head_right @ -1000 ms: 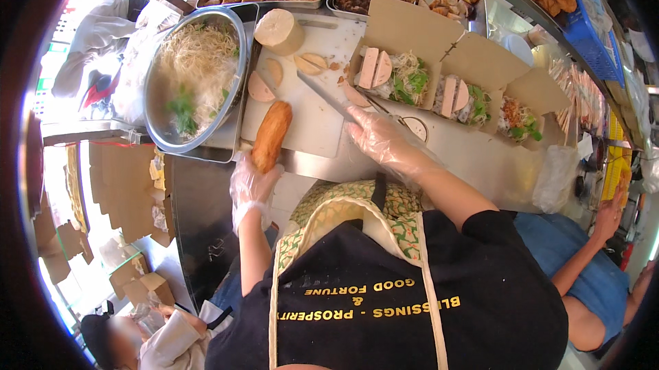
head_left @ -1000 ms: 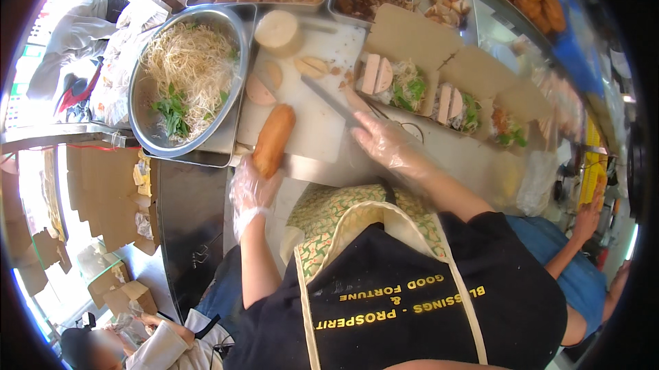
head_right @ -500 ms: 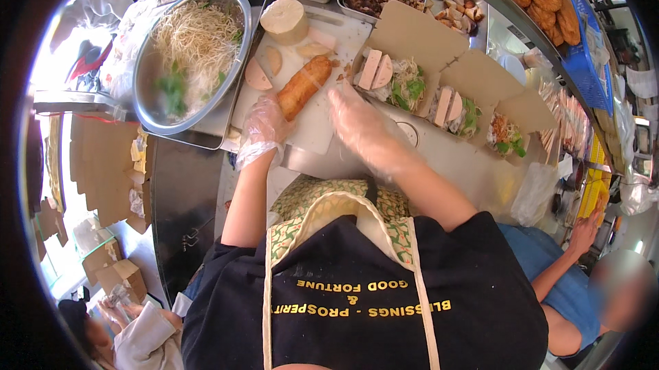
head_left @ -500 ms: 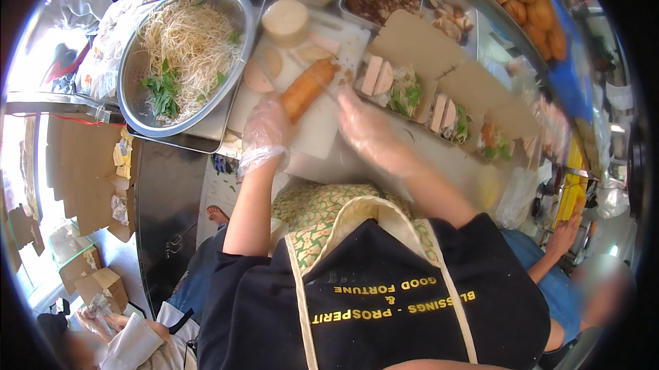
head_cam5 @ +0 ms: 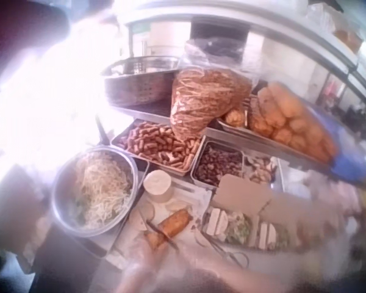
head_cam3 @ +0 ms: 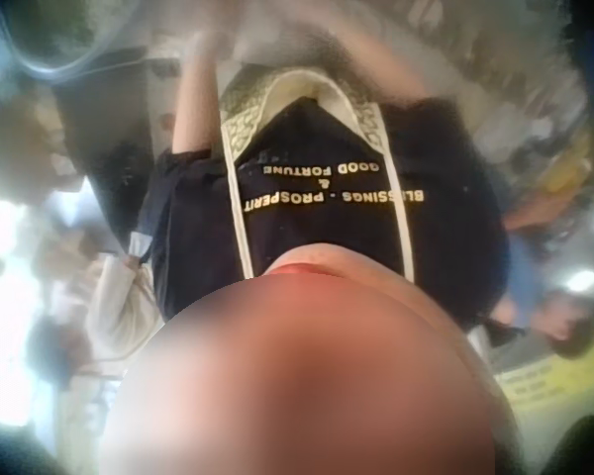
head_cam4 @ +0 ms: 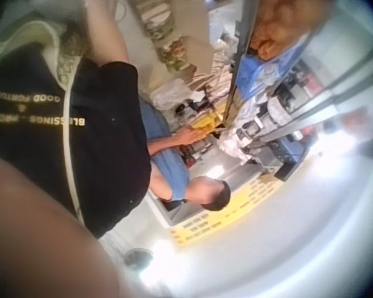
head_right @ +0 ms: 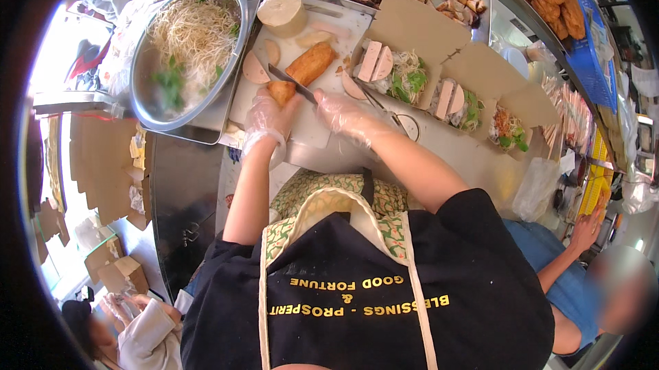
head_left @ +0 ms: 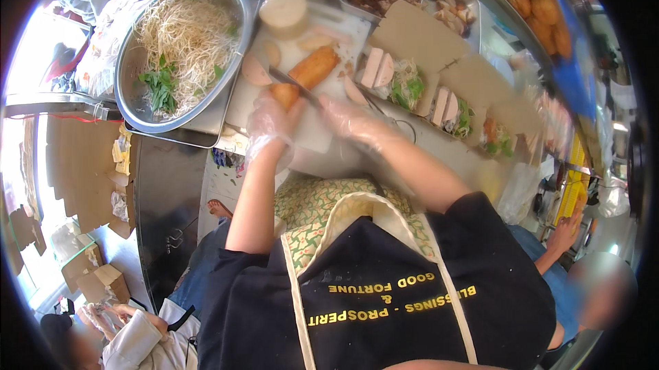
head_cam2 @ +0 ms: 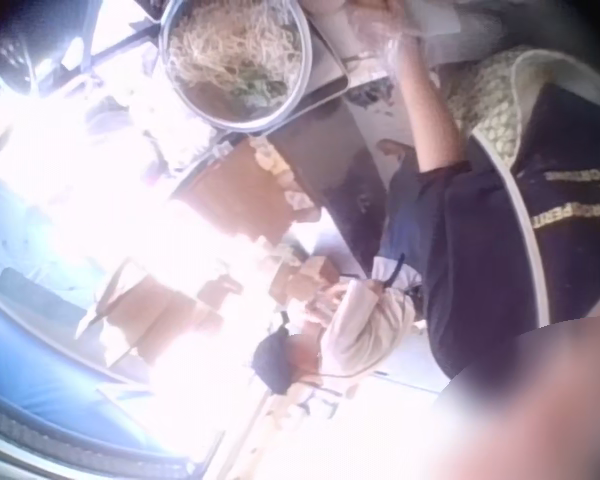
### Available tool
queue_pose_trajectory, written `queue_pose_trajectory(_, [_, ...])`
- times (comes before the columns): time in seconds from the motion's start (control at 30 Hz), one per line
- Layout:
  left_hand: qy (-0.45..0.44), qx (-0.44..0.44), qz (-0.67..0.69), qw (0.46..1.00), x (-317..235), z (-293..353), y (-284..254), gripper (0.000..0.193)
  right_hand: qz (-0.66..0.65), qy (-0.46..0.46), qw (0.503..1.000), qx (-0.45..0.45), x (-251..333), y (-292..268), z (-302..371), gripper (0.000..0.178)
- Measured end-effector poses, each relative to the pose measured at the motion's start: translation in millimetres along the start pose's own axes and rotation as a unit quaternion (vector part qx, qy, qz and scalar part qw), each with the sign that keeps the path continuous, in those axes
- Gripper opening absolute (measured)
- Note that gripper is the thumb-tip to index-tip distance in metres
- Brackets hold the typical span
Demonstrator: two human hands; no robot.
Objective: The person assembles food items in cardboard boxes at a street food stall. They add bean sprouts and greens, cut and place sliced meat and sausages, and arrange fried items into the boxes.
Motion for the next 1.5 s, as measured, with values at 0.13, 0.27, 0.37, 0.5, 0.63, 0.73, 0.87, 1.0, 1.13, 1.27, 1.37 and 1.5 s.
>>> queue_pose_trajectory(0.13, [-0.033, -0.061, 0.108, 0.992, 6, 2, 30, 0.079, 0.17, 0.026, 0.982, -0.077, 24, -23, 37, 0.049])
queue_pose_trajectory(0.27, [-0.036, -0.129, 0.177, 0.975, 19, 4, 58, 0.07, 0.245, 0.08, 0.964, -0.069, 54, -21, 83, 0.055])
queue_pose_trajectory(0.37, [-0.035, -0.126, 0.255, 0.958, 30, 8, 72, 0.068, 0.159, 0.165, 0.972, -0.049, 57, -22, 102, 0.061])
queue_pose_trajectory(0.5, [0.025, -0.178, 0.285, 0.942, 32, 11, 76, 0.064, 0.149, 0.205, 0.967, -0.003, 42, -25, 107, 0.057])
queue_pose_trajectory(0.63, [0.06, -0.22, 0.349, 0.909, 29, 15, 80, 0.064, 0.235, 0.048, 0.97, -0.033, 37, -24, 87, 0.046])
queue_pose_trajectory(0.73, [0.06, -0.243, 0.263, 0.932, 27, 21, 78, 0.063, 0.188, -0.04, 0.98, -0.058, 38, -18, 75, 0.045])
queue_pose_trajectory(0.87, [0.051, -0.218, 0.395, 0.891, 30, 24, 79, 0.059, 0.23, 0.006, 0.973, -0.007, 16, -14, 91, 0.043])
queue_pose_trajectory(1.0, [0.076, -0.222, 0.368, 0.9, 28, 21, 76, 0.058, 0.1, 0.166, 0.981, -0.014, -30, -10, 111, 0.052])
queue_pose_trajectory(1.13, [0.062, -0.225, 0.22, 0.947, 17, 16, 64, 0.058, 0.121, 0.195, 0.972, 0.045, -54, -3, 102, 0.045])
queue_pose_trajectory(1.27, [0.063, -0.157, 0.075, 0.983, -5, 18, 43, 0.057, 0.057, 0.176, 0.968, 0.168, -50, -1, 89, 0.037])
queue_pose_trajectory(1.37, [0.136, -0.032, -0.027, 0.99, -23, 27, 32, 0.056, 0.123, 0.034, 0.992, 0.013, -29, -10, 71, 0.039])
queue_pose_trajectory(1.5, [0.215, 0.055, -0.117, 0.968, -38, 43, 26, 0.057, 0.004, 0.127, 0.991, -0.046, -27, -12, 67, 0.046])
Point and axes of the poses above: each hand's wrist, its own z-axis away from the middle knuckle, its own y-axis out of the palm, x = y × z, the point moved 5 cm from there along -z, towards the middle knuckle, and after that the axes turned 12 degrees about y, right-handed, at the moved point
